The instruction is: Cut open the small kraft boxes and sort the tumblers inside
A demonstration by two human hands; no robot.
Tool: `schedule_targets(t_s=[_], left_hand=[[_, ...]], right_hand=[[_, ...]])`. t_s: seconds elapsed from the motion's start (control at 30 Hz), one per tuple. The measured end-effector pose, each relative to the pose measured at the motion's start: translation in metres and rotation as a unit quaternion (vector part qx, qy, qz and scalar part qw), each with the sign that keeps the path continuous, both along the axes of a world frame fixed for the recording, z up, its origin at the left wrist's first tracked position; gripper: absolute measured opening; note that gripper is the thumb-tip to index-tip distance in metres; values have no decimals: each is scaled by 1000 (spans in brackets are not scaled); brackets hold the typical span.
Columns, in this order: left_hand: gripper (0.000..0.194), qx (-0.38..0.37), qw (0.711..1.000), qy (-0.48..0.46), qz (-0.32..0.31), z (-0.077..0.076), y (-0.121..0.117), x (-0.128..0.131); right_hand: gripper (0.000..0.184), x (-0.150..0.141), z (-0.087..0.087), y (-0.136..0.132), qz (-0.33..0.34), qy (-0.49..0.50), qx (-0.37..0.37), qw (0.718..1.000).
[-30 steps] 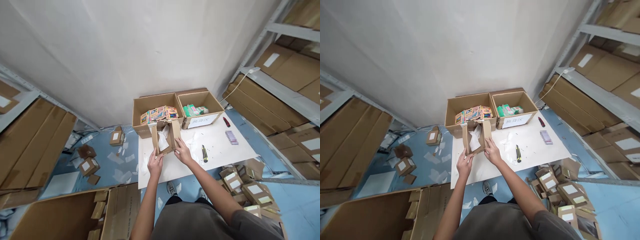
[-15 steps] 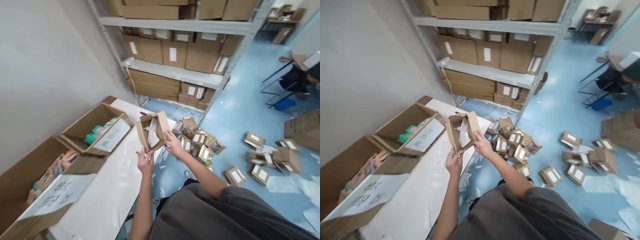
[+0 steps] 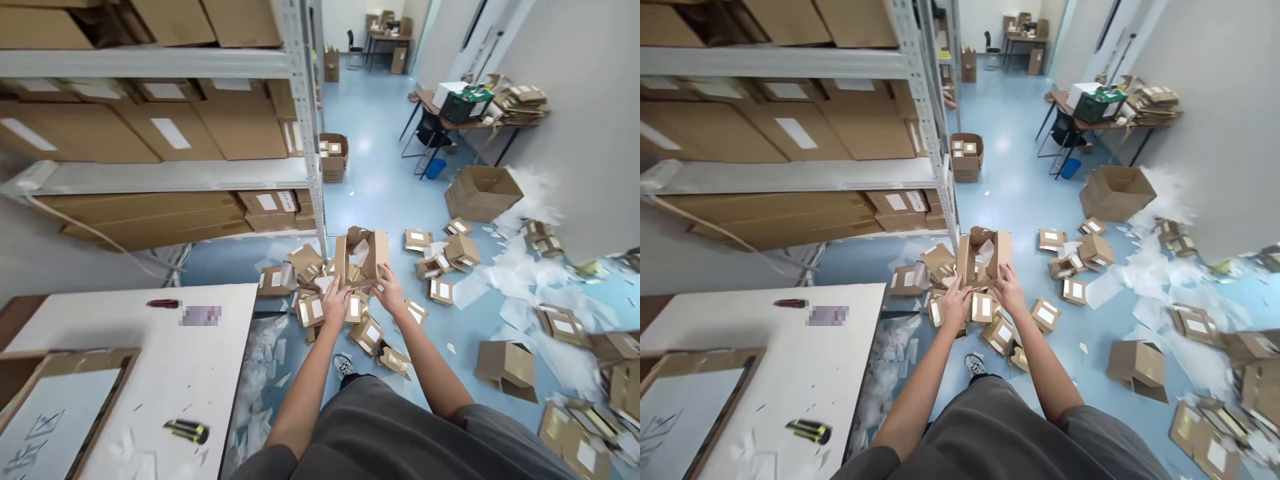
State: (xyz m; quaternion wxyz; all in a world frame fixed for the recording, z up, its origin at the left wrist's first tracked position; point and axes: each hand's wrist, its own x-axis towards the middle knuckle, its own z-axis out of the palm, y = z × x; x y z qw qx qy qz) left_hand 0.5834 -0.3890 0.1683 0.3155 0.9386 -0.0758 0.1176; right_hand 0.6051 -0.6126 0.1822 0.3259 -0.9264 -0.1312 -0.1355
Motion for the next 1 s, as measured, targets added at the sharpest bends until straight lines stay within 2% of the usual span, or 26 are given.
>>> schedule_targets(t_s=[0.03, 0.1, 0.17, 0.2, 0.27, 0.37, 0.53, 0.67, 0.77, 0.83, 1.0], left_hand=[[28, 2, 1000, 10, -16, -3, -14, 6], [44, 17, 998, 39, -48, -9, -32, 13], [67, 33, 995, 63, -69, -12, -36, 18], [73, 38, 995, 68, -70, -13, -34, 19], [74, 41, 996, 64, -50, -14, -21, 21], [69, 38, 998, 49, -5, -9, 6, 19], [65, 43, 996, 52, 64, 4, 51, 0], [59, 56, 984, 56, 158, 10, 99, -42], [55, 63, 968, 60, 237, 13, 142, -92], [54, 65, 952, 59, 294, 15, 170, -132], [51, 71, 898, 40, 433, 26, 220, -248]], right_hand=[[11, 1, -5, -15, -13, 12, -13, 1000], [27, 2, -13, -40, -42, 46, -43, 997], [49, 3, -20, -57, -70, 72, -63, 993], [56, 4, -22, -62, -77, 73, -64, 992], [58, 8, -22, -64, -67, 56, -53, 995], [54, 18, -17, -46, -21, 28, -29, 999], [49, 43, -4, 22, 89, 20, 0, 996], [48, 54, 1, 91, 186, 9, 15, 982], [47, 48, 3, 149, 252, 4, 26, 967], [46, 33, 6, 189, 297, -5, 31, 954], [47, -32, 23, 285, 420, -20, 33, 907]])
